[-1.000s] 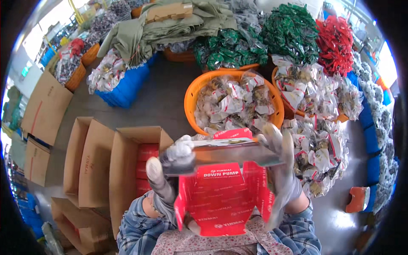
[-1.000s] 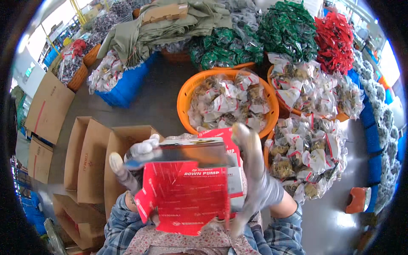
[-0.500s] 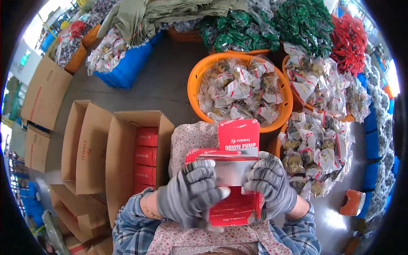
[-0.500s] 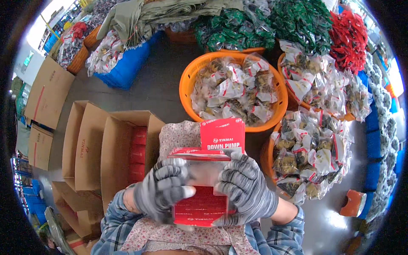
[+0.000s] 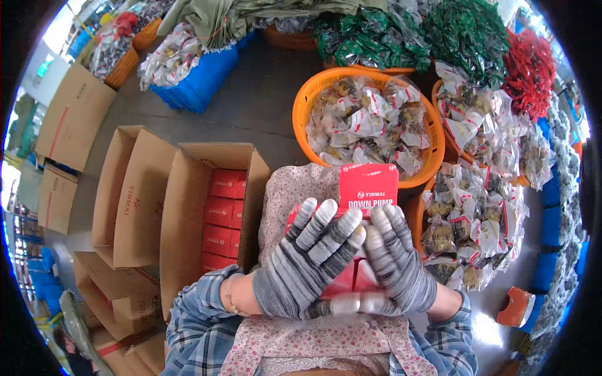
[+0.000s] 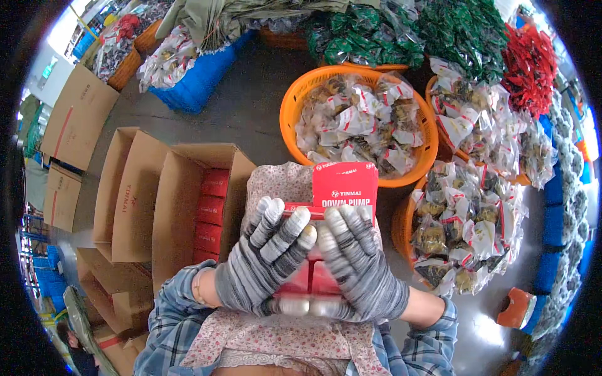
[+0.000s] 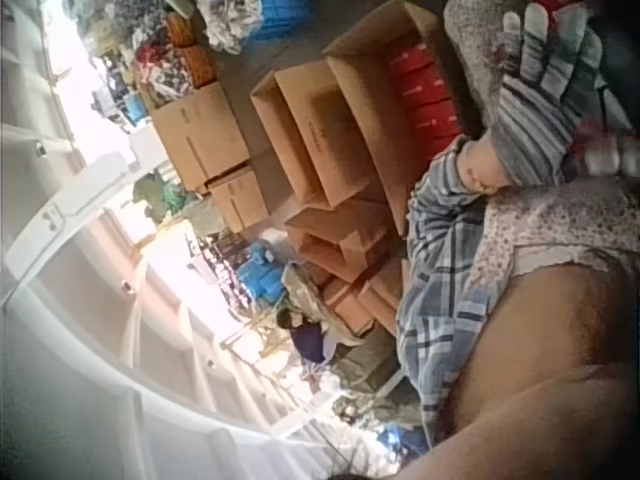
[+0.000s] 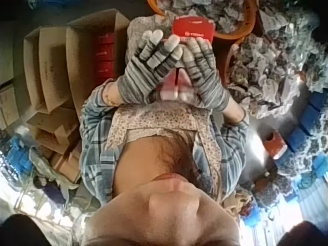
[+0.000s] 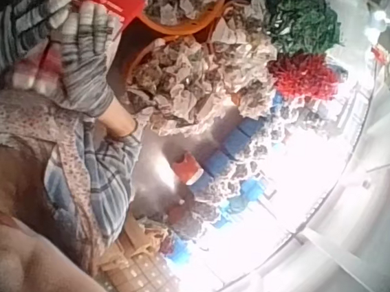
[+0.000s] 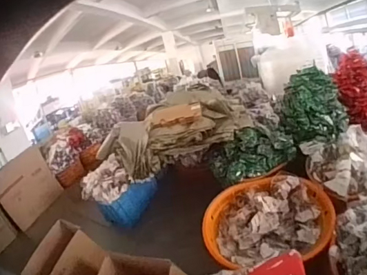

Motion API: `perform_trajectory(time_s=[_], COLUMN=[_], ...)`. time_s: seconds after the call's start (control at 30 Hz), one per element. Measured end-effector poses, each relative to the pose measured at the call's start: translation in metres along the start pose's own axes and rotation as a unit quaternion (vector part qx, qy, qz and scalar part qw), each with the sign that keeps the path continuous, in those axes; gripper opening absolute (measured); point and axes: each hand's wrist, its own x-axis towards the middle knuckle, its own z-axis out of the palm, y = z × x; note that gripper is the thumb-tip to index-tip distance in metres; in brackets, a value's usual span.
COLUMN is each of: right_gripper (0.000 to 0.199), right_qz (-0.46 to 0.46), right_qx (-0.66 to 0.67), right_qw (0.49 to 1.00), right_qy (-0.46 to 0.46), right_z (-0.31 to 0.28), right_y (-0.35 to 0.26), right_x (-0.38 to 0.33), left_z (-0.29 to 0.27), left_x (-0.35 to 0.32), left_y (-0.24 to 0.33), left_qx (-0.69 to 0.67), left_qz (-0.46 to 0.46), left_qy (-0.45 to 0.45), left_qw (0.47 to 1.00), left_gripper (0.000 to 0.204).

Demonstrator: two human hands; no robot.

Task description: Packing small bagged hardware items into red product boxes and then placing the finished boxes into larger shipping cartons.

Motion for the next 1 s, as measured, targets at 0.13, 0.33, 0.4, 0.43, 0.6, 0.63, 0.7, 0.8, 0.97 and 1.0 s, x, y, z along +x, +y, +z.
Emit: perform_trajectory(time_s=[0.13, 0.33, 0.4, 0.43, 0.6, 0.63, 0.7, 0.8, 0.97, 1.0], right_gripper=[0.061, 0.046, 0.042, 0.039, 0.032, 0.032, 0.039, 0.049, 0.089, 0.101], right_qz=[-0.023, -0.014, -0.006, -0.001, 0.006, 0.001, -0.033, -0.039, 0.014, 0.033], right_qx=[0.113, -0.020, -0.028, -0.039, -0.068, -0.070, 0.009, 0.124, 0.612, 0.745], right_qw=[0.983, 0.996, 0.997, 0.997, 0.995, 0.995, 0.987, 0.958, 0.709, 0.579], right_qy=[0.145, 0.086, 0.078, 0.069, 0.073, 0.076, 0.159, 0.256, 0.351, 0.331], right_z=[0.031, 0.018, 0.017, 0.016, 0.012, 0.014, 0.028, 0.044, 0.049, 0.046], right_y=[0.012, -0.005, -0.004, -0.005, -0.015, -0.017, -0.016, -0.009, -0.018, -0.019], right_x=[-0.013, -0.009, -0.009, -0.009, -0.003, -0.004, -0.012, -0.012, -0.008, -0.008], left_z=[0.037, 0.021, 0.017, 0.015, 0.015, 0.025, 0.040, 0.033, 0.039, 0.027], left_x=[-0.010, -0.022, -0.016, -0.014, -0.019, -0.026, -0.035, -0.026, -0.032, -0.023], left_y=[0.003, -0.002, 0.000, 0.002, 0.007, 0.003, -0.005, -0.010, 0.013, 0.014], left_qx=[-0.194, -0.043, -0.032, -0.025, 0.004, -0.061, -0.188, -0.174, -0.667, -0.667], left_qz=[-0.025, 0.024, 0.010, 0.003, -0.006, 0.027, 0.096, 0.012, -0.098, -0.091], left_qy=[0.159, 0.144, 0.102, 0.082, 0.054, 0.112, 0.223, 0.220, 0.202, 0.196], left_qw=[0.968, 0.988, 0.994, 0.996, 0.999, 0.991, 0.952, 0.960, 0.710, 0.713], left_gripper=[0.055, 0.040, 0.032, 0.029, 0.048, 0.048, 0.047, 0.055, 0.078, 0.078])
